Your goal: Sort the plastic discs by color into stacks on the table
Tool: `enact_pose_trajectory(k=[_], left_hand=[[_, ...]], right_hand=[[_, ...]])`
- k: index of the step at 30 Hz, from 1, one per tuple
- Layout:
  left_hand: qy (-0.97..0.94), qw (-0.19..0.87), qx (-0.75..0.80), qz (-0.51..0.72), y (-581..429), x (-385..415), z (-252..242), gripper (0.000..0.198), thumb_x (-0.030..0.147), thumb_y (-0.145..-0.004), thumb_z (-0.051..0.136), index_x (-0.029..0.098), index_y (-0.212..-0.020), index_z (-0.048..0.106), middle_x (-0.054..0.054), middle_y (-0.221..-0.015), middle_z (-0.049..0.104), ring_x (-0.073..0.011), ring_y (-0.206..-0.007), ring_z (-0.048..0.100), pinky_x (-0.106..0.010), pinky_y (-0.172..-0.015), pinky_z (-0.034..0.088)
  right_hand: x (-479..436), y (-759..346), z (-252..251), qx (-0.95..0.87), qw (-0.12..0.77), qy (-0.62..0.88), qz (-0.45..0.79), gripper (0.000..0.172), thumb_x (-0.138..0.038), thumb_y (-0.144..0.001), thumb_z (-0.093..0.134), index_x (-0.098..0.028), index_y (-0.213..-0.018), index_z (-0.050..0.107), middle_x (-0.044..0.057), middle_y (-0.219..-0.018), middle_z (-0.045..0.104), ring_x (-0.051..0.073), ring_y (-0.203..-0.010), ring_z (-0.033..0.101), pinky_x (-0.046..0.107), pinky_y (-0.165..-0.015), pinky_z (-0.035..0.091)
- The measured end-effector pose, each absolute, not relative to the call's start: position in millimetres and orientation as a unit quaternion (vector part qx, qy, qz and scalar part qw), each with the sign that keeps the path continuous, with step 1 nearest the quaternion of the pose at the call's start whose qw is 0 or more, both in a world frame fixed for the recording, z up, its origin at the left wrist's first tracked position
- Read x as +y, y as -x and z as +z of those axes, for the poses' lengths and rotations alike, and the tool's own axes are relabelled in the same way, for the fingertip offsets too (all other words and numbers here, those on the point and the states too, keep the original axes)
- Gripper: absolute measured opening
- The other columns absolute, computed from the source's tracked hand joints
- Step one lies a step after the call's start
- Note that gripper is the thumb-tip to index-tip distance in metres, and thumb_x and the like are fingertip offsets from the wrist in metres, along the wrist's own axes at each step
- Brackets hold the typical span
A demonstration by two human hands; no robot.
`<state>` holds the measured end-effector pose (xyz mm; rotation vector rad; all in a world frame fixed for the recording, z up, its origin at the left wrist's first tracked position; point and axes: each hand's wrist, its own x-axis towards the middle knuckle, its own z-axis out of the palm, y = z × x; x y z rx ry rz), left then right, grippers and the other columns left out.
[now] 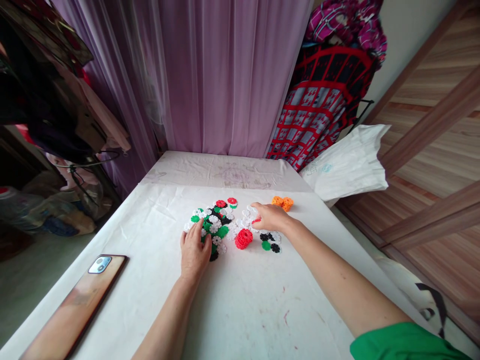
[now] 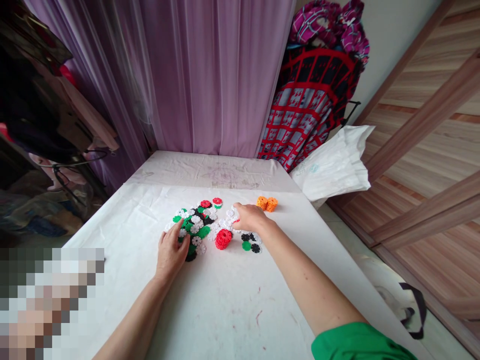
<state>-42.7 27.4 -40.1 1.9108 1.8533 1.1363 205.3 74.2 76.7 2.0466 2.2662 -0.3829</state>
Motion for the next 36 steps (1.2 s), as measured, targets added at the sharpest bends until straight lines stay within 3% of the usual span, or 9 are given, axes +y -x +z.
enact_pose_trajectory(k=[3,7,12,25,29,32,36], left_hand=[[-0.657,0.120,0.632,0.394,43,29,-42,0.048,0.029,-0.089,0.047,0.024,-0.137,0.053,-0.012,-0.137,0.062,-0.0264,-0.125,0.058,-0.056,-0.116,0.027],[-0.659,0.116,0.630,0.395,44,29,-43,0.049,0.029,-0.089,0.047,0.024,-0.137,0.053,-0.012,-0.137,0.062,-0.0267,-0.124,0.058,-0.057,-0.115,0.028],[-0.661,0.119,0.629,0.391,43,27,-41,0.048,0.029,-0.089,0.047,0.022,-0.136,0.053,-0.013,-0.135,0.063,-0.0266,-0.121,0.060,-0.056,-0.116,0.027],[-0.668,0.119,0.626,0.384,44,27,-40,0.048,0.028,-0.090,0.047,0.023,-0.136,0.053,-0.012,-0.132,0.065,-0.0260,-0.118,0.062,-0.056,-0.115,0.028],[-0.666,0.115,0.630,0.383,43,27,-40,0.048,0.029,-0.089,0.047,0.022,-0.136,0.053,-0.012,-0.132,0.065,-0.0267,-0.122,0.059,-0.055,-0.115,0.029],[-0.663,0.113,0.630,0.387,43,26,-41,0.047,0.029,-0.089,0.047,0.025,-0.136,0.053,-0.011,-0.132,0.065,-0.0258,-0.121,0.060,-0.055,-0.115,0.029],[-0.665,0.111,0.624,0.395,45,27,-43,0.048,0.028,-0.090,0.047,0.026,-0.138,0.052,-0.010,-0.130,0.066,-0.0250,-0.120,0.061,-0.054,-0.114,0.031]], right_hand=[[69,-207,84,0.738,0.004,-0.662,-0.133,0.069,-0.032,-0.070,0.072,-0.025,-0.137,0.054,0.004,-0.105,0.076,0.026,-0.105,0.067,0.031,-0.085,0.048],[55,-203,83,0.745,-0.141,-0.608,-0.237,0.055,-0.028,-0.073,0.072,-0.026,-0.127,0.061,0.001,-0.112,0.074,0.020,-0.102,0.067,0.029,-0.090,0.048],[33,-195,64,0.761,-0.204,-0.564,-0.245,0.058,-0.024,-0.071,0.072,-0.028,-0.127,0.061,0.001,-0.117,0.072,0.020,-0.108,0.066,0.033,-0.099,0.046],[27,-192,54,0.772,-0.199,-0.563,-0.218,0.056,-0.023,-0.072,0.071,-0.029,-0.127,0.062,0.002,-0.124,0.069,0.020,-0.110,0.065,0.033,-0.097,0.048],[54,-200,57,0.751,-0.232,-0.586,-0.195,0.032,-0.024,-0.083,0.062,-0.027,-0.115,0.069,0.000,-0.111,0.074,0.016,-0.097,0.068,0.029,-0.089,0.051],[91,-200,56,0.745,-0.170,-0.628,-0.147,0.027,-0.020,-0.085,0.058,-0.026,-0.107,0.073,0.000,-0.109,0.075,0.016,-0.097,0.068,0.028,-0.092,0.049],[138,-187,45,0.756,-0.078,-0.643,-0.099,0.036,-0.023,-0.086,0.059,-0.026,-0.121,0.068,0.001,-0.127,0.068,0.015,-0.107,0.065,0.024,-0.097,0.045]])
